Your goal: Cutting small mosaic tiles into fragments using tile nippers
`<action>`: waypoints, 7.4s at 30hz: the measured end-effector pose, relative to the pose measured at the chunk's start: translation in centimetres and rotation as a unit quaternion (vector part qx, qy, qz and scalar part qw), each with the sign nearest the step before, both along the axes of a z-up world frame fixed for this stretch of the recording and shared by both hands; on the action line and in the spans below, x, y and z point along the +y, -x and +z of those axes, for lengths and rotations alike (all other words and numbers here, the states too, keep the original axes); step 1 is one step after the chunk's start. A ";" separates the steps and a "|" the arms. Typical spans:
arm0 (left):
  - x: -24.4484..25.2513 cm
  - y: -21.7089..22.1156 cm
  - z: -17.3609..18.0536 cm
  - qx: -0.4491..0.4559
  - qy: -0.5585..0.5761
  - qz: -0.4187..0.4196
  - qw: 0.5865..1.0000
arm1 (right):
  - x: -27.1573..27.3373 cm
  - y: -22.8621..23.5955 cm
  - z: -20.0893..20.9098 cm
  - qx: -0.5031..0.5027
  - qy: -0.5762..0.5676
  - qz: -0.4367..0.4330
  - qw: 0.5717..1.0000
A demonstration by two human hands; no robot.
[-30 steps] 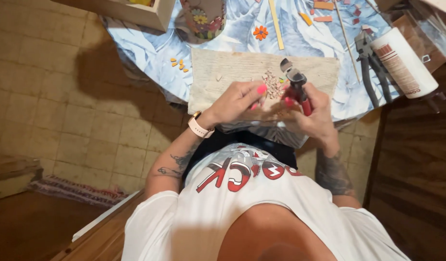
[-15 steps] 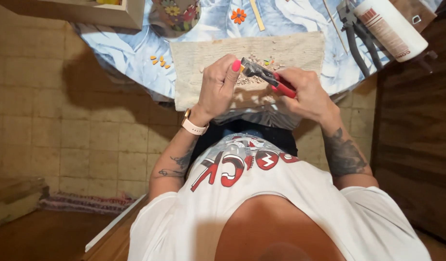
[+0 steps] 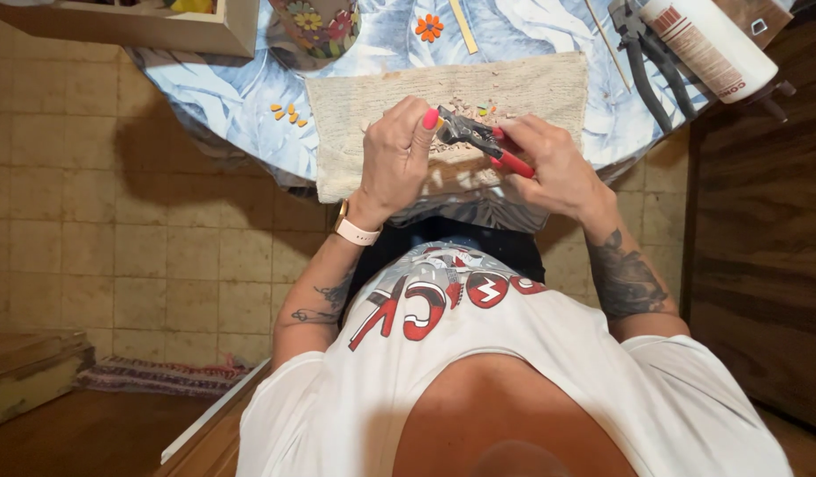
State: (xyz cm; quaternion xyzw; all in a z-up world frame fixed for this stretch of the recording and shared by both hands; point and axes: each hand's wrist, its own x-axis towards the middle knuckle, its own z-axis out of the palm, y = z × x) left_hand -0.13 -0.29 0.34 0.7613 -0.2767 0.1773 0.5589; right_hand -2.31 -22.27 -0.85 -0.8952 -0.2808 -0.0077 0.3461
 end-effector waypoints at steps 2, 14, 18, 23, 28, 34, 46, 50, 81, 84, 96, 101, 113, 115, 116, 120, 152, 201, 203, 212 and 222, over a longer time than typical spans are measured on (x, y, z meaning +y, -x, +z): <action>-0.1 0.0 -0.4 0.005 0.004 -0.001 1.000 | 0.1 0.0 -0.2 0.005 -0.004 -0.004 1.000; -0.6 -0.1 -1.0 0.012 0.017 -0.018 1.000 | 0.4 0.3 -0.1 -0.007 -0.023 -0.029 0.999; -0.6 0.0 -0.8 0.005 0.001 -0.006 1.000 | 0.4 0.3 0.5 -0.015 -0.019 -0.009 1.000; -0.5 0.1 -0.6 -0.004 -0.010 -0.001 1.000 | 0.5 0.4 0.5 -0.012 -0.023 -0.014 1.000; -0.5 0.1 -0.9 0.016 0.006 -0.013 1.000 | 0.3 0.5 -0.5 0.006 -0.036 -0.018 0.999; 0.3 -1.2 -1.6 0.021 -0.006 -0.089 0.996 | -1.0 0.4 -1.9 0.020 -0.044 -0.038 0.998; 1.7 -3.1 2.7 -0.037 -0.273 -0.271 0.922 | -0.9 1.2 2.8 0.057 0.096 0.047 0.993; 0.7 -2.6 0.4 -0.053 -0.182 -0.219 0.957 | -0.9 1.2 2.5 0.045 0.106 0.030 0.993; -2.6 -1.1 -2.2 0.013 -0.061 -0.132 0.989 | -2.7 1.2 0.2 0.041 0.122 -0.025 0.991; -2.6 -1.2 -2.4 0.010 -0.075 -0.131 0.988 | -2.9 1.3 0.2 0.077 0.142 -0.034 0.986; -2.0 -0.9 -2.0 -0.010 -0.134 -0.113 0.984 | -2.6 1.6 0.8 0.068 0.138 -0.028 0.988; -1.9 -0.6 -1.1 -0.004 -0.116 -0.127 0.985 | -2.3 1.7 1.0 0.073 0.105 -0.037 0.991; -1.8 -1.7 -3.6 0.004 -0.119 -0.169 0.978 | -3.5 2.0 0.2 0.040 0.085 -0.025 0.995; -1.4 -2.3 -4.6 0.003 -0.109 -0.161 0.981 | -3.4 1.9 0.1 0.021 0.054 -0.010 0.998; -1.2 -2.3 -4.1 0.004 -0.123 -0.178 0.976 | -3.3 1.9 0.3 0.031 0.058 -0.014 0.998; -0.1 -1.9 -1.1 0.008 -0.189 -0.198 0.962 | -3.1 1.9 0.5 0.056 0.072 -0.015 0.996; -1.3 1.0 -0.4 0.047 -0.057 -0.021 0.997 | -0.8 2.1 0.8 0.044 0.014 -0.046 0.998; -1.0 -1.1 -4.0 0.046 0.003 -0.160 0.986 | -1.8 1.1 -0.1 0.046 0.008 -0.008 0.999; -0.7 -1.4 -3.4 0.037 -0.005 -0.179 0.983 | -2.1 1.1 -0.1 0.049 0.007 -0.005 0.999; 0.0 -2.2 -3.0 0.008 -0.031 -0.241 0.970 | -1.7 1.3 0.5 0.048 0.010 0.002 0.999; -0.3 -2.4 -5.0 0.031 -0.018 -0.255 0.966 | -3.0 1.2 -2.5 0.059 -0.004 -0.027 0.998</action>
